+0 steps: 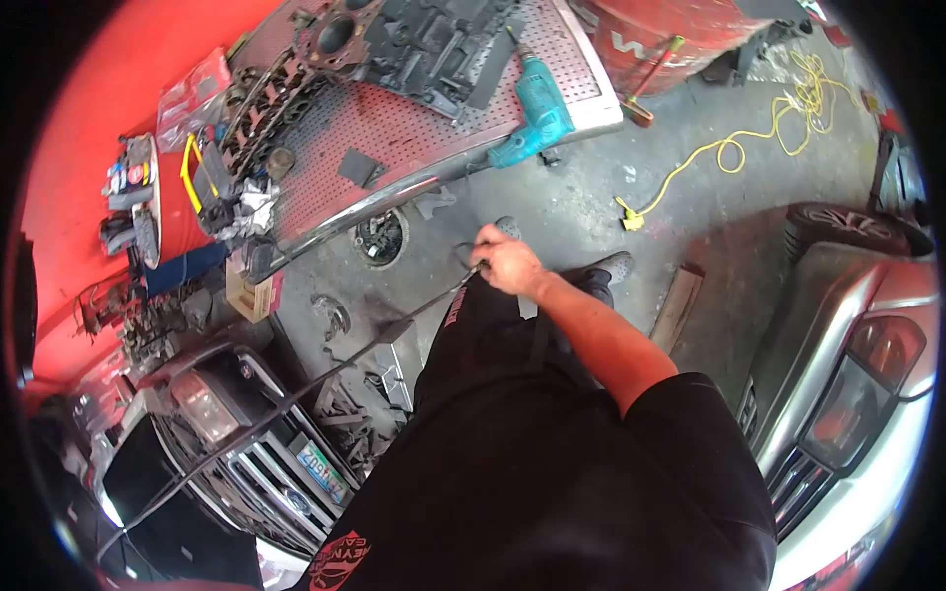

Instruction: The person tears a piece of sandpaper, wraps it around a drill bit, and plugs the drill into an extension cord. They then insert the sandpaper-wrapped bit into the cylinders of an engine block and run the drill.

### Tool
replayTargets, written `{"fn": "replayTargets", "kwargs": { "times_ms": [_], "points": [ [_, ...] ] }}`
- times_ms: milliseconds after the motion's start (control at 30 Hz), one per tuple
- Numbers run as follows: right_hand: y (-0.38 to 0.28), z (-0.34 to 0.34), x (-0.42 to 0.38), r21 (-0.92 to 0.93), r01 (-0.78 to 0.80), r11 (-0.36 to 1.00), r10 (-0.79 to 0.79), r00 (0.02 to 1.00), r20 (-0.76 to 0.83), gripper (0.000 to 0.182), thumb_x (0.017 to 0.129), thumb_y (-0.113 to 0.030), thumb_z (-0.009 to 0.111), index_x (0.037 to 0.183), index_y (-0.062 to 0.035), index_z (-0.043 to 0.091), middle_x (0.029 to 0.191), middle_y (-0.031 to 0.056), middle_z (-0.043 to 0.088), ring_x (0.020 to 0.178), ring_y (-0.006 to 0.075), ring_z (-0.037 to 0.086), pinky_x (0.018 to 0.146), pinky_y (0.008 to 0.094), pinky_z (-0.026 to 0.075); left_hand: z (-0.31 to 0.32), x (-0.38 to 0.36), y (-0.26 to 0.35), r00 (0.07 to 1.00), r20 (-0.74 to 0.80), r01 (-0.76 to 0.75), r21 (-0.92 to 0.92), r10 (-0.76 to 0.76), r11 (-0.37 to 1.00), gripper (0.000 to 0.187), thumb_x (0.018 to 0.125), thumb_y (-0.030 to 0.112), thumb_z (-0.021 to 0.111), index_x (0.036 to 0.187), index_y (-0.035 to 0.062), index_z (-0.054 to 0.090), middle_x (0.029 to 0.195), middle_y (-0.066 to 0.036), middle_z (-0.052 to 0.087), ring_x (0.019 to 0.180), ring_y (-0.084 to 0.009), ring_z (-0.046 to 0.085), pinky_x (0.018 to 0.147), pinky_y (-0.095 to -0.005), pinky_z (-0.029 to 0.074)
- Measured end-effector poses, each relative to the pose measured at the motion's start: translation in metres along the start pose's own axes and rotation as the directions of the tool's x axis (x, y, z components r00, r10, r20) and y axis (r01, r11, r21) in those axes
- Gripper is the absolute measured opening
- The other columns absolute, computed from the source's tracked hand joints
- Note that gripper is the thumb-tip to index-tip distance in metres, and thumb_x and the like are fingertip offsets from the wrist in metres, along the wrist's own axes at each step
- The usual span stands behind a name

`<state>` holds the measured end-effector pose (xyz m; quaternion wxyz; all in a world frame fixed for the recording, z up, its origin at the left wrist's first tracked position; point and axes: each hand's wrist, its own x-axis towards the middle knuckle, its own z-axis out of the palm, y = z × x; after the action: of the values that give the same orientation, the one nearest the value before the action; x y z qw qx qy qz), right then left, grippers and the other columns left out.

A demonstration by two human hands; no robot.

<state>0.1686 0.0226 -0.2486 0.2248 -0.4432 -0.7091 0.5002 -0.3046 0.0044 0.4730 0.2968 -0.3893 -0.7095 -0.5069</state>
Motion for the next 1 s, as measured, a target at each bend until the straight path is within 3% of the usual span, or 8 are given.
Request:
{"fn": "replayTargets", "kwargs": {
  "times_ms": [100, 233, 300, 567, 667, 767, 867, 1000],
  "points": [
    [-0.001, -0.029, 0.0, -0.32, -0.111, 0.941, 0.173, 0.97, 0.173, 0.021, 0.076, -0.018, 0.073, 0.097, -0.0149, 0.071, 0.111, 0.0081, 0.061, 0.112, 0.0351, 0.059, 0.095, 0.0435, 0.049, -0.021, 0.014, -0.001, 0.997, 0.024, -0.072, 0.093, 0.07, 0.993, 0.029, 0.104, 0.033, 0.053, 0.09, 0.0084, 0.06, 0.08, -0.004, 0.053, 0.07, -0.0186, 0.05, 0.09, -0.0353, 0.046],
    [0.055, -0.019, 0.0, -0.256, 0.014, 0.967, 0.013, 0.995, 0.101, 0.021, 0.081, -0.013, 0.063, 0.102, -0.0074, 0.064, 0.107, 0.0169, 0.065, 0.105, 0.0399, 0.063, 0.093, 0.0474, 0.051, -0.049, 0.019, -0.006, 0.993, 0.037, -0.12, 0.181, 0.115, 0.976, 0.028, 0.104, 0.033, 0.054, 0.092, 0.0081, 0.061, 0.081, -0.004, 0.054, 0.072, -0.0183, 0.051, 0.088, -0.0351, 0.046],
    [0.073, -0.042, -0.001, -0.225, -0.158, 0.962, 0.177, 0.982, 0.067, 0.02, 0.083, -0.01, 0.057, 0.101, -0.0055, 0.064, 0.108, 0.0208, 0.067, 0.105, 0.0406, 0.064, 0.093, 0.0458, 0.053, -0.063, 0.018, -0.007, 0.991, 0.037, -0.136, 0.215, 0.131, 0.967, 0.028, 0.103, 0.033, 0.054, 0.093, 0.008, 0.061, 0.082, -0.003, 0.054, 0.072, -0.0181, 0.052, 0.087, -0.035, 0.045],
    [0.145, -0.102, 0.045, -0.807, -0.136, 0.575, 0.457, 0.871, 0.179, 0.02, 0.079, -0.01, 0.058, 0.094, -0.0065, 0.071, 0.109, 0.0156, 0.073, 0.105, 0.0372, 0.067, 0.099, 0.0434, 0.051, -0.185, -0.022, 0.018, 0.987, -0.046, -0.128, 0.357, 0.155, 0.925, 0.027, 0.102, 0.033, 0.056, 0.096, 0.0075, 0.063, 0.084, -0.003, 0.056, 0.076, -0.0174, 0.053, 0.083, -0.0346, 0.044],
    [0.109, -0.125, 0.06, -0.787, -0.068, 0.613, 0.349, 0.917, 0.192, 0.021, 0.077, -0.011, 0.06, 0.092, -0.0066, 0.074, 0.106, 0.0176, 0.073, 0.102, 0.0373, 0.069, 0.101, 0.0435, 0.049, -0.25, -0.043, 0.051, 0.983, -0.115, -0.091, 0.379, 0.145, 0.921, 0.026, 0.101, 0.033, 0.056, 0.097, 0.0073, 0.063, 0.084, -0.003, 0.057, 0.077, -0.0172, 0.053, 0.082, -0.0345, 0.044],
    [0.02, -0.12, 0.063, -0.758, 0.339, 0.558, 0.201, 0.83, 0.52, 0.024, 0.082, -0.016, 0.06, 0.097, -0.0083, 0.076, 0.114, 0.0177, 0.073, 0.122, 0.0349, 0.062, 0.107, 0.0501, 0.044, -0.318, -0.063, 0.084, 0.973, -0.198, -0.034, 0.39, 0.12, 0.92, 0.026, 0.101, 0.033, 0.057, 0.099, 0.0071, 0.064, 0.085, -0.002, 0.057, 0.079, -0.0169, 0.054, 0.08, -0.0343, 0.043],
    [-0.046, -0.114, 0.062, -0.683, 0.522, 0.511, 0.027, 0.784, 0.62, 0.022, 0.073, -0.016, 0.066, 0.09, -0.0059, 0.076, 0.106, 0.0168, 0.073, 0.121, 0.0374, 0.06, 0.11, 0.0483, 0.042, -0.37, -0.086, 0.096, 0.966, -0.252, 0.045, 0.365, 0.053, 0.93, 0.027, 0.1, 0.032, 0.058, 0.1, 0.0069, 0.065, 0.086, -0.002, 0.058, 0.08, -0.0167, 0.054, 0.079, -0.0342, 0.043],
    [-0.107, -0.127, 0.079, -0.534, 0.657, 0.533, -0.228, 0.719, 0.657, 0.024, 0.069, -0.015, 0.068, 0.088, -0.0039, 0.076, 0.108, 0.0122, 0.071, 0.117, 0.0354, 0.06, 0.113, 0.0464, 0.041, -0.4, -0.14, 0.038, 0.957, -0.151, 0.278, 0.21, -0.25, 0.937, 0.027, 0.099, 0.032, 0.058, 0.102, 0.0067, 0.066, 0.087, -0.002, 0.059, 0.082, -0.0163, 0.055, 0.077, -0.034, 0.042]
  ]
}}
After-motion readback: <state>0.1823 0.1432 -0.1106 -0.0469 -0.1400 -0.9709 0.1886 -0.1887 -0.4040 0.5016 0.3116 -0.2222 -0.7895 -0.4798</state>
